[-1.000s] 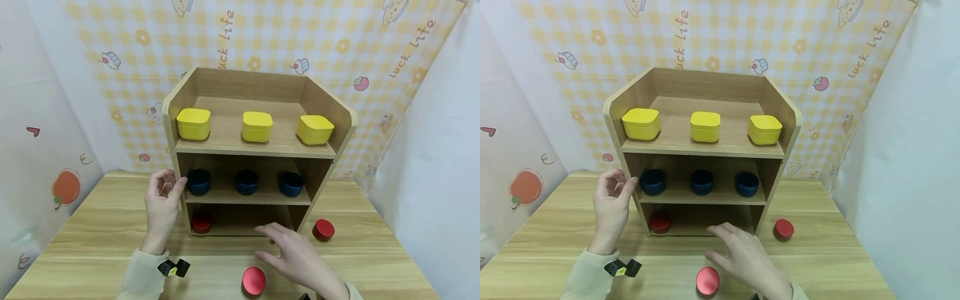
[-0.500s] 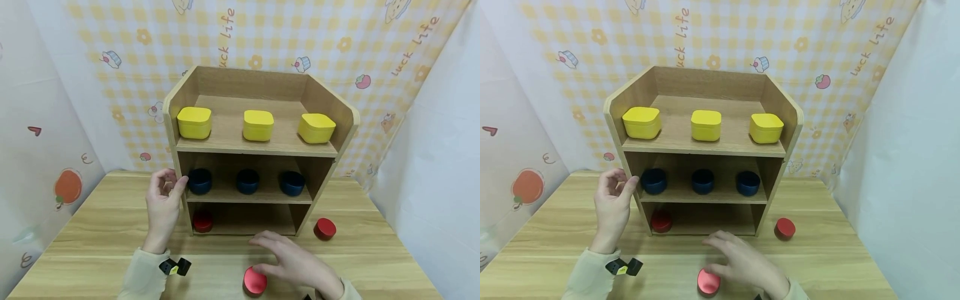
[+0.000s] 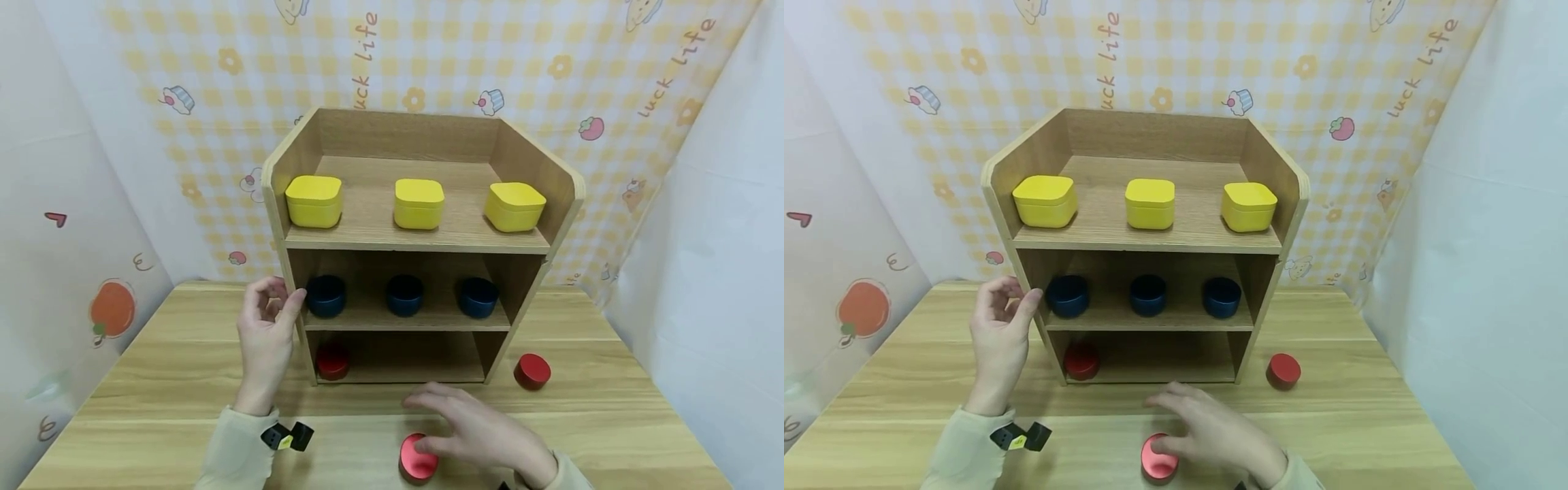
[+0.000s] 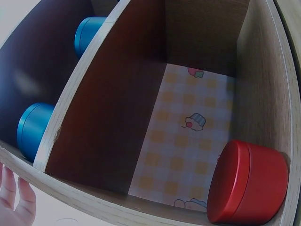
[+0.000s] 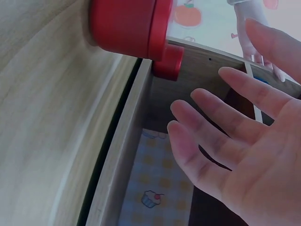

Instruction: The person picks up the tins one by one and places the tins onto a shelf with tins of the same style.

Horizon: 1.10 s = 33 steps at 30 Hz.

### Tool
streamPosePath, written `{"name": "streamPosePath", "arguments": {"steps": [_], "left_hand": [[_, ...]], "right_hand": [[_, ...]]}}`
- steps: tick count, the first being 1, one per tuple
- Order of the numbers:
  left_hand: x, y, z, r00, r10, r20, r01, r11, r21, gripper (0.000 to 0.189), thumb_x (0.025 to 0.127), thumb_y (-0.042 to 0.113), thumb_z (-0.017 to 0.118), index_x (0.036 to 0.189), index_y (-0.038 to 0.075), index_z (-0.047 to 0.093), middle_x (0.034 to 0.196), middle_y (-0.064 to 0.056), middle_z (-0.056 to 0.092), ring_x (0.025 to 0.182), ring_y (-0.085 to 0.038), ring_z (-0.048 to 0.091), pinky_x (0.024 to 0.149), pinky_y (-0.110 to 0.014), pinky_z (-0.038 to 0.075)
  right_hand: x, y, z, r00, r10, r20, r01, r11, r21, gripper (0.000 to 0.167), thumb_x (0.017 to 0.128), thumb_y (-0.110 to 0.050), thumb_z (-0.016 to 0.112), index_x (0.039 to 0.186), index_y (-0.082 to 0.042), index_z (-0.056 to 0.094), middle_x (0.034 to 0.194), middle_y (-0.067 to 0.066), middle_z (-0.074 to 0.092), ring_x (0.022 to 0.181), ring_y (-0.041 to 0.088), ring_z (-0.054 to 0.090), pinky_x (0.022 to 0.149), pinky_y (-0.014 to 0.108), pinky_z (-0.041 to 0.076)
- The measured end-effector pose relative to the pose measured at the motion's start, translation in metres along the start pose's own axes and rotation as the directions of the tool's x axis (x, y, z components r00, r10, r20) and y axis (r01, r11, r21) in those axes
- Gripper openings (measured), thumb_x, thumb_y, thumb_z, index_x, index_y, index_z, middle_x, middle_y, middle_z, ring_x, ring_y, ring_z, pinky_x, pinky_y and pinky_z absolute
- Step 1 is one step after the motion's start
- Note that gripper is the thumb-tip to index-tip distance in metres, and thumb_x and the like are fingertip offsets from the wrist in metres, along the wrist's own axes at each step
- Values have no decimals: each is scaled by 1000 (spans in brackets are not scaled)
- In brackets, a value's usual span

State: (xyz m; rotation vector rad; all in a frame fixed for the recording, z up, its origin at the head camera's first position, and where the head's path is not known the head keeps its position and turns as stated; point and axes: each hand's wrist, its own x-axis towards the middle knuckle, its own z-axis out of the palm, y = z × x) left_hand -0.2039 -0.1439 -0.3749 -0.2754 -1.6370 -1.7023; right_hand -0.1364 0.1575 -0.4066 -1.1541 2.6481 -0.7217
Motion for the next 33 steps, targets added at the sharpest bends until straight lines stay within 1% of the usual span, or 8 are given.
{"name": "streamPosePath", "arguments": {"steps": [3, 9, 13, 16, 20, 24, 27, 33], "left_hand": [[0, 0, -1, 1000, 7, 2, -7, 1000, 2, 29, 88, -6, 68, 110, -13, 50, 89, -1, 51, 83, -16, 49, 73, -28, 38], [0, -2, 0, 1000, 1, 1, -1, 1000, 7, 29, 88, -6, 68, 110, -12, 50, 88, -1, 52, 82, -16, 49, 73, -28, 38], [0, -4, 0, 1000, 3, 1, -3, 1000, 7, 29, 88, -5, 68, 110, -12, 50, 89, -1, 52, 84, -16, 49, 73, -27, 38], [1, -5, 0, 1000, 19, -1, -19, 1000, -2, 29, 88, -7, 68, 109, -13, 50, 89, -1, 52, 84, -16, 49, 73, -26, 38], [2, -6, 1, 999, 39, -2, -39, 999, -29, 29, 87, -9, 67, 109, -14, 49, 89, -2, 52, 85, -15, 48, 73, -24, 39], [3, -6, 1, 999, 42, 2, -42, 998, -55, 29, 87, -10, 67, 109, -14, 49, 90, -3, 52, 85, -15, 48, 73, -22, 39], [3, -5, 1, 999, 41, 3, -40, 997, -70, 29, 87, -10, 67, 109, -15, 49, 90, -3, 52, 85, -16, 48, 72, -22, 39], [2, -5, 1, 999, 43, 2, -42, 998, -56, 28, 87, -10, 67, 109, -14, 49, 90, -2, 52, 85, -15, 49, 72, -21, 39]], "right_hand": [[2, 2, 2, 1000, -12, 9, 12, 1000, 14, 49, 94, -50, 60, 133, -19, 58, 132, -9, 53, 121, 15, 51, 97, 40, 44], [5, 7, 6, 998, -57, -24, 58, 998, 17, 45, 94, -44, 63, 131, -19, 59, 131, -10, 54, 120, 13, 51, 96, 38, 44], [4, 10, 8, 998, -57, -2, 57, 998, 37, 47, 94, -45, 63, 132, -18, 59, 132, -10, 53, 121, 13, 51, 97, 38, 43], [3, 12, 9, 999, -48, 15, 47, 996, 79, 47, 94, -44, 64, 133, -20, 58, 131, -12, 53, 120, 12, 51, 97, 37, 43], [-1, 18, 10, 999, -18, 31, 12, 986, 165, 48, 92, -44, 66, 134, -23, 57, 129, -13, 55, 114, 10, 53, 92, 34, 46], [-5, 24, 13, 999, -1, 41, -11, 959, 282, 49, 90, -42, 70, 133, -22, 56, 125, -8, 58, 110, 12, 55, 87, 31, 48], [-7, 27, 16, 999, -13, 36, 1, 945, 328, 50, 90, -41, 71, 132, -19, 56, 124, -5, 60, 109, 12, 56, 85, 28, 50], [-8, 32, 25, 996, -85, 28, 71, 943, 325, 50, 90, -37, 71, 133, -15, 55, 126, -3, 58, 106, 8, 56, 84, 26, 50]]}}
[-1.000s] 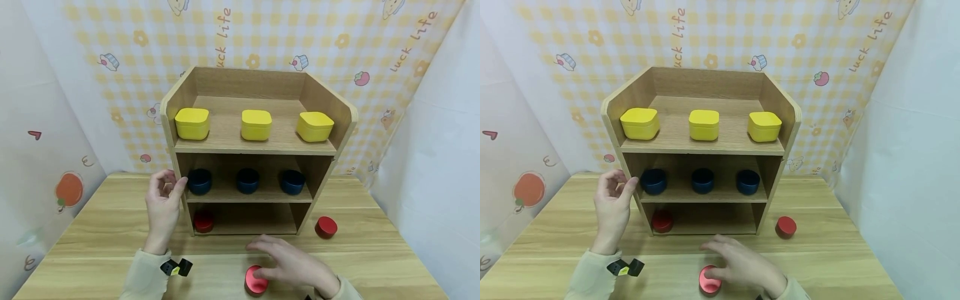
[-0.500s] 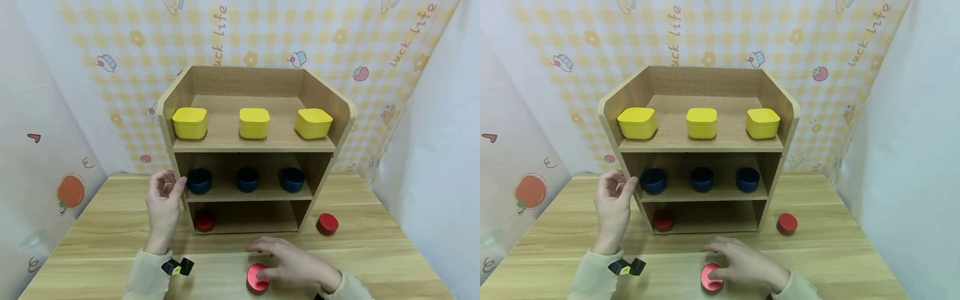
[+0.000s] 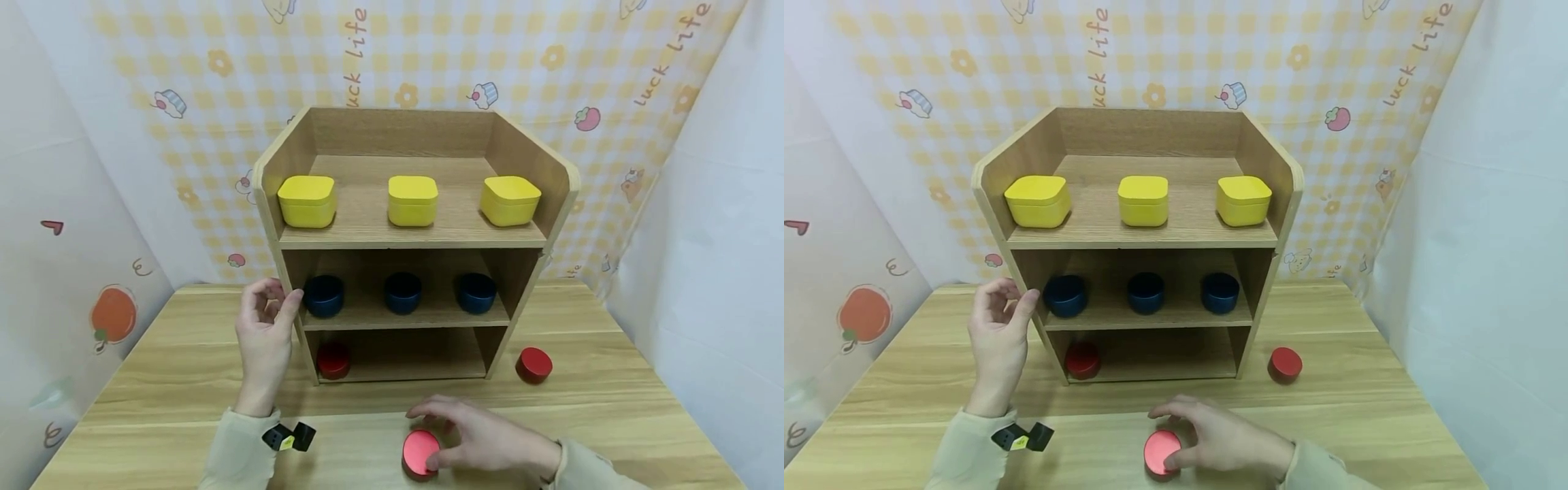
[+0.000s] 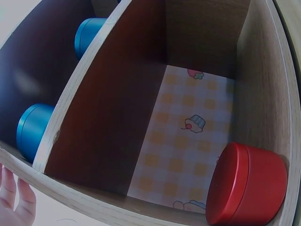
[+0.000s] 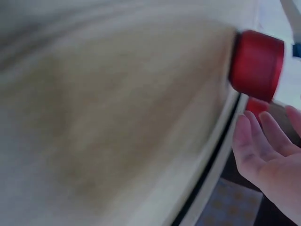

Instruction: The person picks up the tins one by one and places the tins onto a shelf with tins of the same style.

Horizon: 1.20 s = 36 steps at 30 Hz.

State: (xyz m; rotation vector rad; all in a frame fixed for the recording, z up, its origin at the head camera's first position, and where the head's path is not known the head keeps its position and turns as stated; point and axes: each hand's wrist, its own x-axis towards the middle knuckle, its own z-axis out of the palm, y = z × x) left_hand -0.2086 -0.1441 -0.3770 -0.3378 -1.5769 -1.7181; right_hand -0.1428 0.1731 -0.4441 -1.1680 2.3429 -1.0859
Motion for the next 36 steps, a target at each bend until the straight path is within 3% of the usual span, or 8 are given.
{"name": "streamPosePath", "arguments": {"steps": [6, 13, 19, 26, 36], "left_hand": [[0, 0, -1, 1000, 8, 3, -8, 1000, 14, 28, 87, -11, 66, 109, -15, 49, 90, -1, 52, 84, -15, 49, 71, -21, 38], [0, 0, -2, 1000, 14, 1, -14, 1000, 16, 28, 87, -11, 66, 109, -14, 49, 90, -1, 52, 84, -15, 49, 71, -21, 38], [0, 0, -2, 1000, 20, 3, -20, 1000, 7, 28, 87, -12, 66, 108, -15, 49, 89, -1, 52, 83, -14, 49, 70, -20, 38], [0, 2, -1, 1000, 11, -1, -11, 1000, 12, 28, 87, -11, 66, 108, -15, 48, 89, -1, 52, 83, -14, 50, 71, -21, 38], [0, 0, -1, 1000, 15, 2, -15, 1000, 23, 29, 87, -11, 66, 109, -15, 48, 90, -1, 51, 83, -14, 50, 71, -21, 38]], "right_hand": [[-4, 4, 11, 1000, -26, 14, 25, 997, 74, 53, 88, -30, 75, 134, -15, 54, 131, -1, 54, 112, 9, 51, 89, 26, 47], [-5, 4, 16, 1000, 3, 26, -3, 1000, 16, 57, 86, -27, 77, 136, -17, 52, 128, -9, 53, 111, 6, 50, 91, 25, 44], [-7, 5, 17, 998, 50, 32, -52, 997, 60, 57, 84, -24, 78, 134, -17, 51, 125, -11, 54, 106, 3, 52, 91, 25, 45], [-6, 7, 18, 999, 40, 21, -41, 997, 60, 55, 83, -21, 79, 130, -20, 52, 119, -14, 56, 103, 2, 53, 89, 24, 46], [0, 3, 16, 993, 115, 42, -121, 965, 232, 54, 81, -20, 80, 128, -17, 54, 114, -11, 59, 99, 6, 56, 84, 26, 48]]}}
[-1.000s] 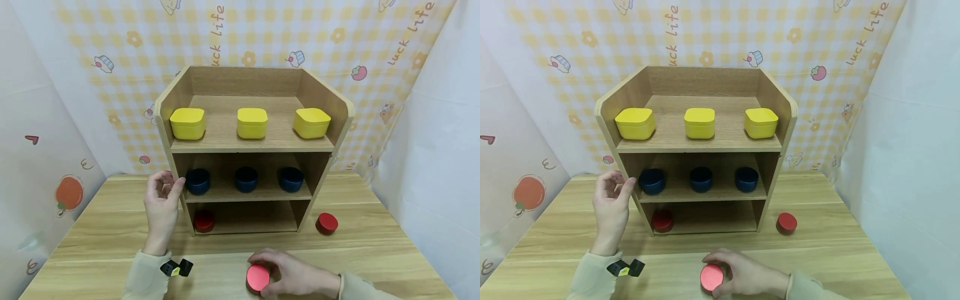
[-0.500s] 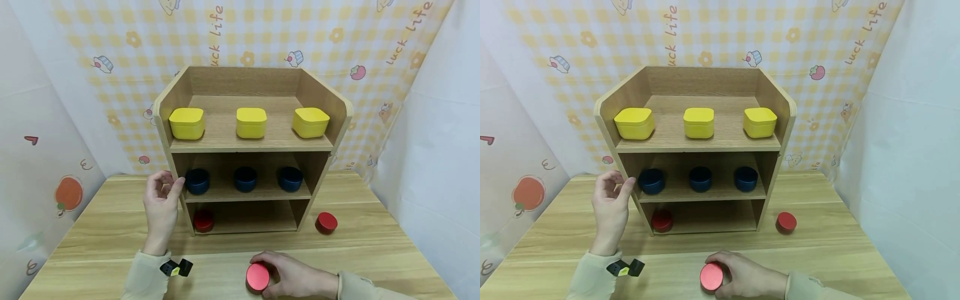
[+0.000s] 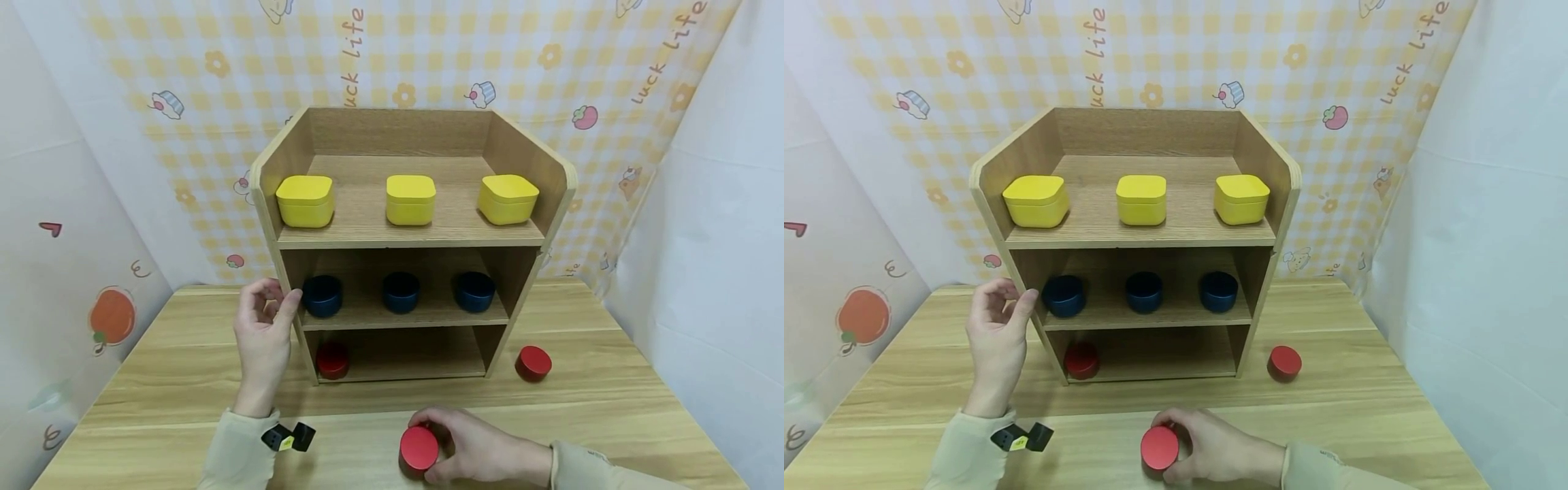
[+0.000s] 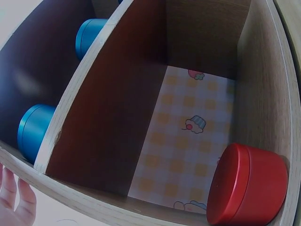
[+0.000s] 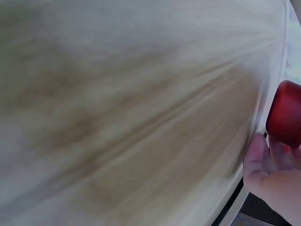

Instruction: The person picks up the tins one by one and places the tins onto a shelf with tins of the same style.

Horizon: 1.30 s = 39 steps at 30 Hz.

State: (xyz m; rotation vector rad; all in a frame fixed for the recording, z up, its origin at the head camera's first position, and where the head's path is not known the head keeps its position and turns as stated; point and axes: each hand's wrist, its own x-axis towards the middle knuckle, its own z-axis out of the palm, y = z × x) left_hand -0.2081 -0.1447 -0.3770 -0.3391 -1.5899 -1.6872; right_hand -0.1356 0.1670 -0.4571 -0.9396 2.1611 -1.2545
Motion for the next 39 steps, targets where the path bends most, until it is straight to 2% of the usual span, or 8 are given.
{"name": "streamPosePath", "arguments": {"steps": [9, 15, 23, 28, 39], "left_hand": [[-2, -1, 1, 1000, -13, 1, 13, 998, -55, 28, 87, -12, 66, 109, -14, 49, 90, -2, 52, 83, -14, 50, 71, -20, 39], [-1, 0, 0, 1000, -19, -6, 18, 1000, -23, 28, 87, -10, 67, 108, -14, 49, 89, -2, 52, 81, -14, 50, 68, -20, 38], [-1, -1, -3, 1000, -16, -9, 15, 999, -43, 26, 87, -11, 66, 108, -12, 51, 89, -2, 52, 81, -14, 49, 68, -20, 38], [0, -2, -1, 1000, -14, -4, 14, 997, -71, 26, 87, -11, 66, 108, -12, 51, 90, -3, 52, 82, -15, 49, 68, -20, 38], [0, -1, -1, 999, -39, 12, 40, 997, -60, 25, 88, -7, 66, 109, -9, 52, 92, -3, 52, 82, -16, 49, 67, -20, 38]], "right_hand": [[5, -6, -2, 999, 23, -28, -23, 1000, 0, 56, 81, -21, 80, 130, -14, 54, 114, -10, 58, 97, 7, 57, 82, 26, 50], [10, -10, -3, 998, 18, -54, -19, 1000, -16, 59, 81, -20, 80, 132, -9, 53, 116, -10, 58, 98, 7, 58, 81, 26, 52], [16, -13, -5, 995, 5, -100, -10, 999, -51, 55, 79, -18, 82, 127, -18, 56, 114, -11, 59, 98, 8, 59, 80, 27, 52], [16, -13, -8, 992, 13, -123, -20, 998, -54, 55, 79, -15, 82, 127, -18, 56, 113, -11, 60, 96, 10, 59, 81, 29, 53], [20, -8, -12, 989, 17, -147, -26, 998, -57, 57, 78, -15, 83, 129, -16, 56, 112, -9, 60, 99, 13, 58, 82, 31, 53]]}}
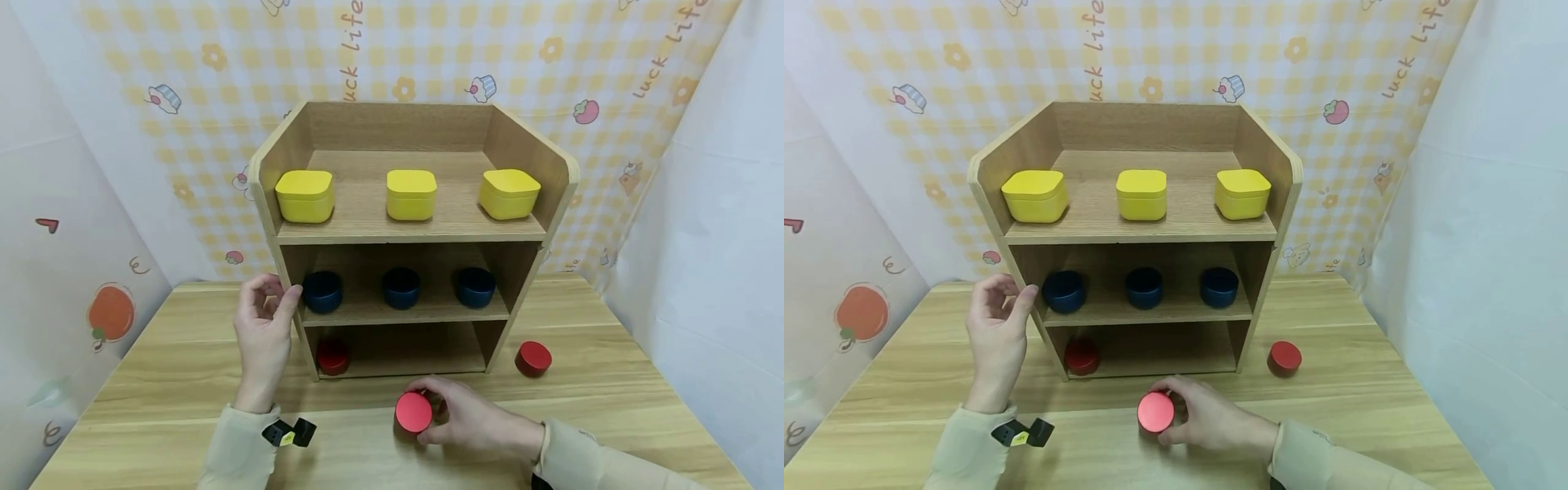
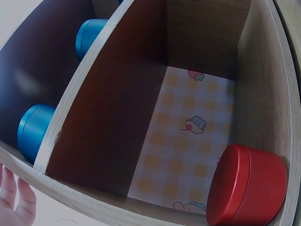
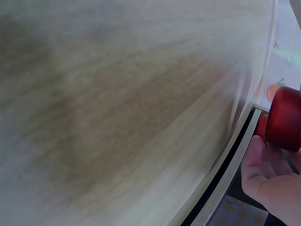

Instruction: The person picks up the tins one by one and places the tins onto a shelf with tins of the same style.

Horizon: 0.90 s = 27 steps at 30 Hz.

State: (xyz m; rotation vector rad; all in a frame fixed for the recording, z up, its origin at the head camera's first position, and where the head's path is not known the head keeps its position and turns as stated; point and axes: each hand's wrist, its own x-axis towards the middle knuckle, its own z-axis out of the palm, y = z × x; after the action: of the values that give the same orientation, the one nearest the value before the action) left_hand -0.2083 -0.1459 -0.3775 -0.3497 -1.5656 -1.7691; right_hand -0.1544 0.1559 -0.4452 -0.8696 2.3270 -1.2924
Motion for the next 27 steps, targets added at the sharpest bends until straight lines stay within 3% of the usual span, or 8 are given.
{"name": "streamPosePath", "arguments": {"steps": [12, 19, 23, 27], "left_hand": [[0, 0, 1, 1000, -9, -2, 9, 1000, 0, 25, 88, -7, 66, 109, -9, 52, 92, -4, 51, 82, -16, 49, 67, -20, 38], [1, 1, 2, 1000, -14, -1, 14, 1000, 10, 26, 88, -7, 67, 110, -10, 52, 92, -3, 52, 83, -16, 49, 69, -21, 38], [0, 2, 2, 1000, -27, -4, 27, 1000, 12, 26, 89, -6, 67, 109, -9, 52, 92, -3, 51, 83, -17, 49, 69, -21, 38], [0, 2, 2, 1000, -25, -3, 25, 1000, 15, 26, 89, -6, 67, 109, -8, 52, 92, -4, 52, 83, -17, 49, 68, -20, 38]], "right_hand": [[18, 2, -10, 996, -56, -76, 50, 996, -79, 58, 78, -15, 84, 129, -14, 56, 115, -8, 59, 101, 13, 58, 80, 28, 53], [26, 2, -15, 993, -41, -114, 28, 993, -114, 59, 78, -19, 84, 130, -17, 55, 112, -11, 59, 101, 12, 56, 80, 27, 51], [30, 2, -15, 989, -41, -140, 18, 987, -162, 59, 78, -20, 84, 130, -16, 55, 114, -12, 59, 102, 10, 56, 86, 30, 49], [37, 3, -16, 987, -17, -160, -11, 985, -172, 58, 79, -21, 83, 129, -13, 56, 108, -8, 60, 89, 10, 58, 79, 31, 49]]}}
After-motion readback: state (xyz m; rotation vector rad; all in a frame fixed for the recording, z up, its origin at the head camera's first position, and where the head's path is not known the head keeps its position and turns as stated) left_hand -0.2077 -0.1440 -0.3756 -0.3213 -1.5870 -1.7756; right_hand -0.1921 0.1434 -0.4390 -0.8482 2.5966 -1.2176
